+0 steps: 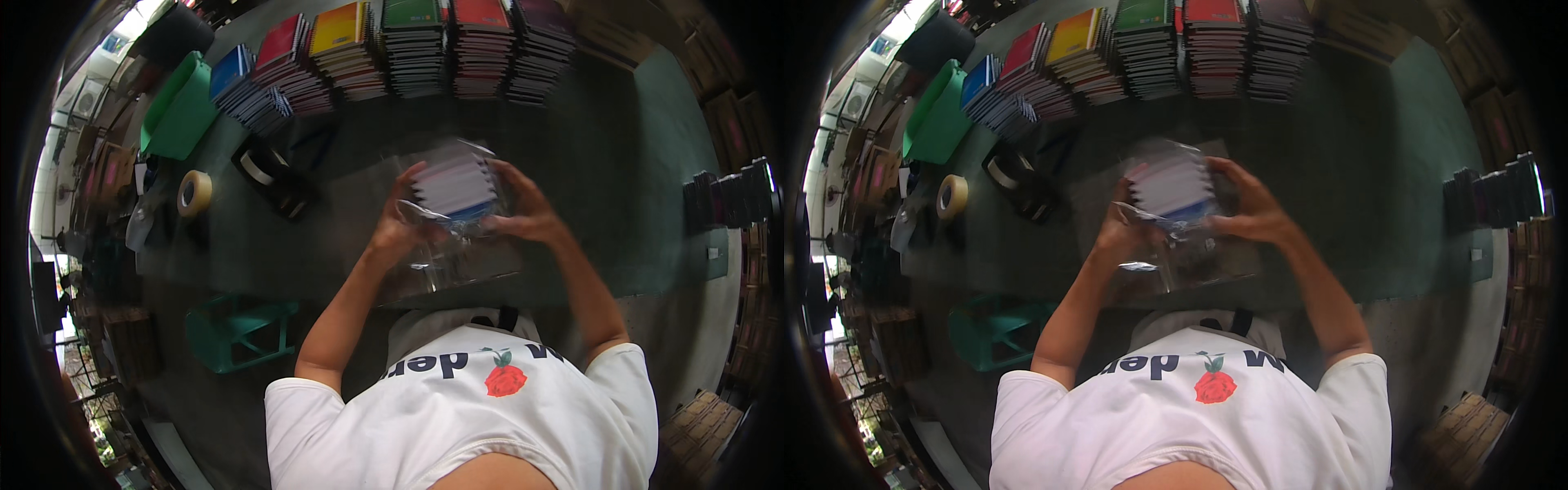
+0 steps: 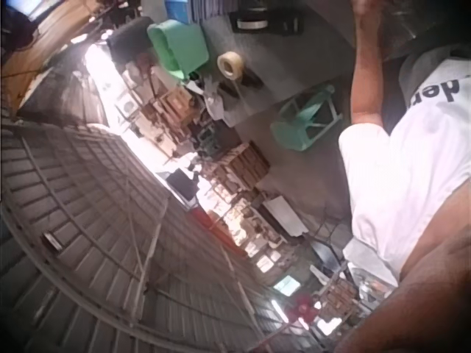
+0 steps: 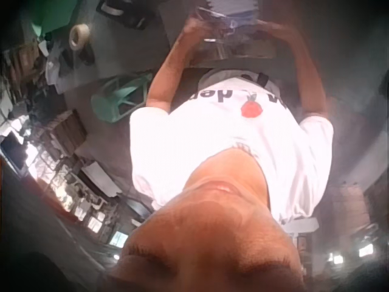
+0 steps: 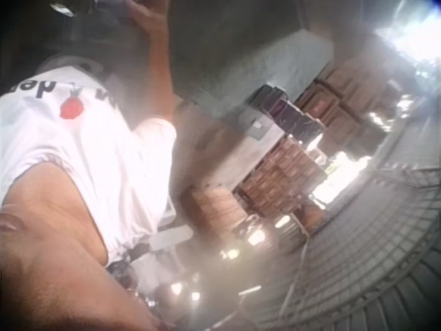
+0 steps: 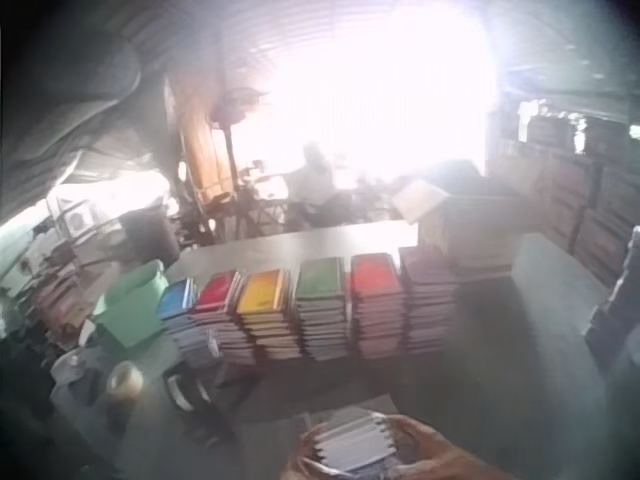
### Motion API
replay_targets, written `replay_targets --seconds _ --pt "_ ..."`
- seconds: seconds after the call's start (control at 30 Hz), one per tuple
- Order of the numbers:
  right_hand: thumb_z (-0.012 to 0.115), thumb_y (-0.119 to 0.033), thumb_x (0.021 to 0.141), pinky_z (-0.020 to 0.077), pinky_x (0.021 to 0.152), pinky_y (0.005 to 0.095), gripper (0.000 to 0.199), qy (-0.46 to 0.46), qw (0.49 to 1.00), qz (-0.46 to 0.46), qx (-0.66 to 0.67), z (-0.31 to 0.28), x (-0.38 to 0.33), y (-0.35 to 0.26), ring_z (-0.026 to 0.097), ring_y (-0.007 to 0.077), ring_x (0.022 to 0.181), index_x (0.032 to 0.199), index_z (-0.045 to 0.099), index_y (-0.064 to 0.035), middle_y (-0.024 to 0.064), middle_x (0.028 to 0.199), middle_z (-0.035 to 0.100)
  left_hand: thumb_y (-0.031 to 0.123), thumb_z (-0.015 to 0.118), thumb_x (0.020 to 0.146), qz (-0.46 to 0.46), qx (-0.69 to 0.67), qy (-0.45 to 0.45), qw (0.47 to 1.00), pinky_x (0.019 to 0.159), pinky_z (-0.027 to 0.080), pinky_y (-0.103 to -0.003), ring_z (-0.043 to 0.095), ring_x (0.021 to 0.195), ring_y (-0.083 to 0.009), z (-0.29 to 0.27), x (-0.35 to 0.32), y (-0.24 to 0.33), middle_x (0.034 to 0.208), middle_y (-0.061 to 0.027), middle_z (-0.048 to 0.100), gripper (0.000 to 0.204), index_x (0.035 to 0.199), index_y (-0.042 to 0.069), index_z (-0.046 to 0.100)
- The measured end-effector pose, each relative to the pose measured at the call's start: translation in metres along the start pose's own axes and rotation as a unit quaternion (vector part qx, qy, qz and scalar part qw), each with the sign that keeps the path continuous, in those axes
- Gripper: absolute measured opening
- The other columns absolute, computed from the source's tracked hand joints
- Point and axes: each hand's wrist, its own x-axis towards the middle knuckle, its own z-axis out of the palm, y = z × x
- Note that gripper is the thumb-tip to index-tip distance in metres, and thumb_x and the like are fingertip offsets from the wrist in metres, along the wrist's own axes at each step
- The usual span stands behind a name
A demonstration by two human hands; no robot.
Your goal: The person gathers notebooks of different colors, stacks them together, and places them into plastic sleeves, securing each sleeve with tape.
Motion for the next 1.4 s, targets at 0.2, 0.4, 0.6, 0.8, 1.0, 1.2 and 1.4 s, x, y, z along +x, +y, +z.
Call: replay_targets --seconds 0.2,0.4,0.6,0.8,1.0,1.2,1.4 --pt "0.069 -0.015 0.078 0.0419 0.087 0.0292 0.036 0.14 0.968 0.099 0.184 0.062 -0.001 0.001 0.05 0.0135 0.104 0.11 0.057 -0.0037 0.008 0.107 0.056 0.043 0.063 0.084 0.085 0.101 0.062 0.989 0.081 0.044 -0.027 0.057 0.09 -0.0134 0.018 0.026 0.002 0.102 -0.0075 0.06 0.047 0.109 0.003 0.059" --pt "0.065 -0.017 0.081 0.0396 0.09 0.0321 0.024 0.212 0.968 -0.084 0.107 0.034 0.011 -0.053 0.052 0.0185 0.107 0.102 0.064 -0.0066 0.0081 0.112 0.057 0.039 0.054 0.09 0.295 0.295 0.037 0.908 0.081 0.045 -0.029 0.059 0.09 -0.0196 0.008 0.021 0.079 0.097 -0.009 0.064 0.038 0.1 0.004 0.064" --pt "0.076 -0.018 0.063 0.0162 0.112 0.0494 0.038 -0.167 0.888 -0.094 -0.419 -0.025 0.007 -0.104 0.024 0.0268 0.137 0.1 0.067 -0.0184 0.001 0.144 0.036 0.022 0.074 0.069 0.272 0.739 -0.231 0.572 0.097 0.034 -0.039 0.055 0.1 -0.0239 0.039 -0.01 0.131 0.092 -0.0069 0.065 0.033 0.097 0.009 0.065" --pt "0.072 -0.02 0.064 0.008 0.114 0.0496 0.011 -0.126 0.873 -0.132 -0.452 -0.017 -0.003 -0.088 0.016 0.0266 0.139 0.074 0.068 -0.0236 -0.0023 0.147 0.03 0.016 0.071 0.065 0.284 0.707 -0.161 0.627 0.091 0.034 -0.036 0.053 0.097 -0.0197 0.039 0.002 0.124 0.081 -0.0024 0.063 0.027 0.09 0.009 0.064" --pt "0.074 -0.012 0.071 0.0395 0.096 0.0398 0.011 0.135 0.961 -0.152 -0.189 -0.005 -0.001 -0.083 0.047 0.0274 0.117 0.077 0.066 -0.0079 0.0075 0.12 0.056 0.028 0.068 0.077 0.288 0.682 -0.122 0.661 0.08 0.039 -0.035 0.059 0.077 -0.0242 0.036 0.007 0.111 0.082 -0.0076 0.063 0.033 0.101 0.006 0.063" --pt "0.073 -0.01 0.071 0.0484 0.075 0.0319 0.022 0.14 0.963 -0.096 -0.207 0.025 -0.051 -0.022 0.058 0.0244 0.092 0.092 0.066 -0.0077 0.0065 0.1 0.059 0.022 0.068 0.071 0.258 0.737 -0.173 0.6 0.078 0.039 -0.036 0.057 0.08 -0.0211 0.054 -0.017 0.092 0.073 -0.0054 0.061 0.024 0.084 0.003 0.062" --pt "0.072 -0.014 0.07 0.0463 0.083 0.0339 0.038 0.059 0.902 -0.2 -0.377 0.022 -0.034 -0.022 0.055 0.021 0.1 0.107 0.065 -0.0118 0.0017 0.105 0.057 0.015 0.065 0.069 0.307 0.657 -0.309 0.615 0.095 0.036 -0.04 0.053 0.097 -0.0199 0.038 -0.038 0.113 0.097 -0.0032 0.059 0.019 0.088 0.011 0.064"
